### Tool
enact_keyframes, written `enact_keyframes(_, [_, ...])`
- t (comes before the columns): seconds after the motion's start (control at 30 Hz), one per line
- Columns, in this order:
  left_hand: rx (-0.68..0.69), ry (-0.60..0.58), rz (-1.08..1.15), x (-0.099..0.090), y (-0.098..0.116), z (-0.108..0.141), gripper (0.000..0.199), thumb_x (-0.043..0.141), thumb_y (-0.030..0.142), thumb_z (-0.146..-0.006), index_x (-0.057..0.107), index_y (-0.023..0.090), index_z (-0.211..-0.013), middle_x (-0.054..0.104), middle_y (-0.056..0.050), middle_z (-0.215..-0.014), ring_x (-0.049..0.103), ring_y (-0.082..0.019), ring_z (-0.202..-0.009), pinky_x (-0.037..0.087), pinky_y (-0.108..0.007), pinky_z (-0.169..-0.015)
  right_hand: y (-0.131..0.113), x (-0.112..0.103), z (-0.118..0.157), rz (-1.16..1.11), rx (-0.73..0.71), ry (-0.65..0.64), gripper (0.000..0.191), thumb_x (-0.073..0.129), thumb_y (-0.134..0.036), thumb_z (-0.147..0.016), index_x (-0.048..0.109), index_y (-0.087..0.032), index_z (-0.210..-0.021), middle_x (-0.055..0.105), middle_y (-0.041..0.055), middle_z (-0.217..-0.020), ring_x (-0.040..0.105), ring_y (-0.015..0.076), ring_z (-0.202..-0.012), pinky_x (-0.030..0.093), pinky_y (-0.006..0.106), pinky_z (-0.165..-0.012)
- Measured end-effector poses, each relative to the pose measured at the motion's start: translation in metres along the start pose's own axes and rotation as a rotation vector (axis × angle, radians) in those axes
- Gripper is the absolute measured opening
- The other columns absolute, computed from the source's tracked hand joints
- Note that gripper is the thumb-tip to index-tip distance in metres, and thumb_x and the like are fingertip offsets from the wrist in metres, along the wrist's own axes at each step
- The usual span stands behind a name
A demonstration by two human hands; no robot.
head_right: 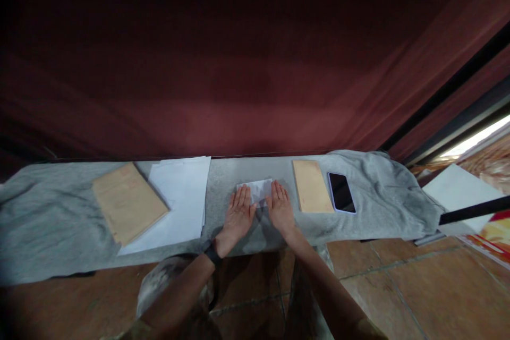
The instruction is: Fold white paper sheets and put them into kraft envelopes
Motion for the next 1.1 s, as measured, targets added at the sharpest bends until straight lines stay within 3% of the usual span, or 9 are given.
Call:
enact_keyframes(0.17, [0.129, -0.073, 0.004, 0.013, 0.023, 0.02, 0.062, 0.032, 0.019, -0.098, 0.025, 0.008, -0.159, 0.033, -0.015, -0.165, 0.024, -0.025, -0.155, 0.025, -0.048, -0.126, -0.031, 0.002, 0.02, -0.024, -0.122, -0.16, 0.055, 0.023, -0.037, -0.109, 0.035, -0.015, -0.158, 0.043, 0.0119, -0.16, 0.035, 0.0205, -0.151, 0.031, 0.046, -0.123])
enact_keyframes(0.43, [0.066, -0.105, -0.016, 0.004, 0.011, 0.019, 0.061, 0.034, 0.031, -0.101, 0.03, 0.006, -0.157, 0.03, -0.016, -0.165, 0.023, -0.026, -0.155, 0.023, -0.047, -0.127, -0.02, -0.008, 0.031, 0.151, -0.088, -0.083, 0.055, 0.033, -0.037, -0.108, 0.038, -0.009, -0.156, 0.042, 0.0164, -0.159, 0.036, 0.0266, -0.15, 0.028, 0.048, -0.122])
enact_keyframes(0.6, [-0.06, -0.109, -0.005, -0.005, -0.001, 0.01, 0.065, 0.037, 0.037, -0.101, 0.033, 0.002, -0.155, 0.033, -0.021, -0.163, 0.024, -0.029, -0.155, 0.027, -0.05, -0.125, -0.014, -0.009, 0.034, 0.174, -0.036, -0.047, 0.057, 0.036, -0.039, -0.107, 0.037, -0.01, -0.157, 0.043, 0.0181, -0.158, 0.04, 0.0294, -0.147, 0.03, 0.051, -0.12])
enact_keyframes(0.73, [-0.117, -0.091, -0.027, -0.015, -0.01, -0.001, 0.06, 0.032, 0.032, -0.102, 0.039, -0.001, -0.151, 0.037, -0.023, -0.161, 0.028, -0.03, -0.153, 0.027, -0.049, -0.124, -0.013, -0.008, 0.033, 0.165, -0.018, -0.034, 0.057, 0.036, -0.039, -0.107, 0.037, -0.01, -0.156, 0.044, 0.0184, -0.157, 0.041, 0.0296, -0.147, 0.031, 0.051, -0.12])
enact_keyframes(0.97, [-0.188, -0.096, 0.015, -0.033, -0.024, -0.029, 0.05, 0.035, 0.023, -0.101, 0.049, 0.009, -0.147, 0.057, -0.017, -0.148, 0.052, -0.03, -0.135, 0.042, -0.045, -0.111, -0.013, -0.01, 0.033, 0.092, -0.027, -0.038, 0.055, 0.037, -0.037, -0.107, 0.04, -0.009, -0.154, 0.045, 0.0181, -0.157, 0.038, 0.0289, -0.148, 0.032, 0.052, -0.12])
enact_keyframes(1.1, [-0.195, -0.116, 0.023, -0.034, -0.033, -0.046, 0.044, 0.044, 0.022, -0.097, 0.058, 0.013, -0.138, 0.063, -0.014, -0.137, 0.055, -0.03, -0.125, 0.046, -0.043, -0.104, -0.019, -0.01, 0.034, 0.064, -0.077, -0.085, 0.054, 0.036, -0.035, -0.106, 0.039, -0.013, -0.155, 0.045, 0.015, -0.158, 0.039, 0.0266, -0.148, 0.031, 0.052, -0.122])
Point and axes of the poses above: each hand's wrist, its own z-axis away from the middle knuckle, its own x-axis out of the palm, y = z × x, the point moved 3 cm from there along -z, towards the middle knuckle
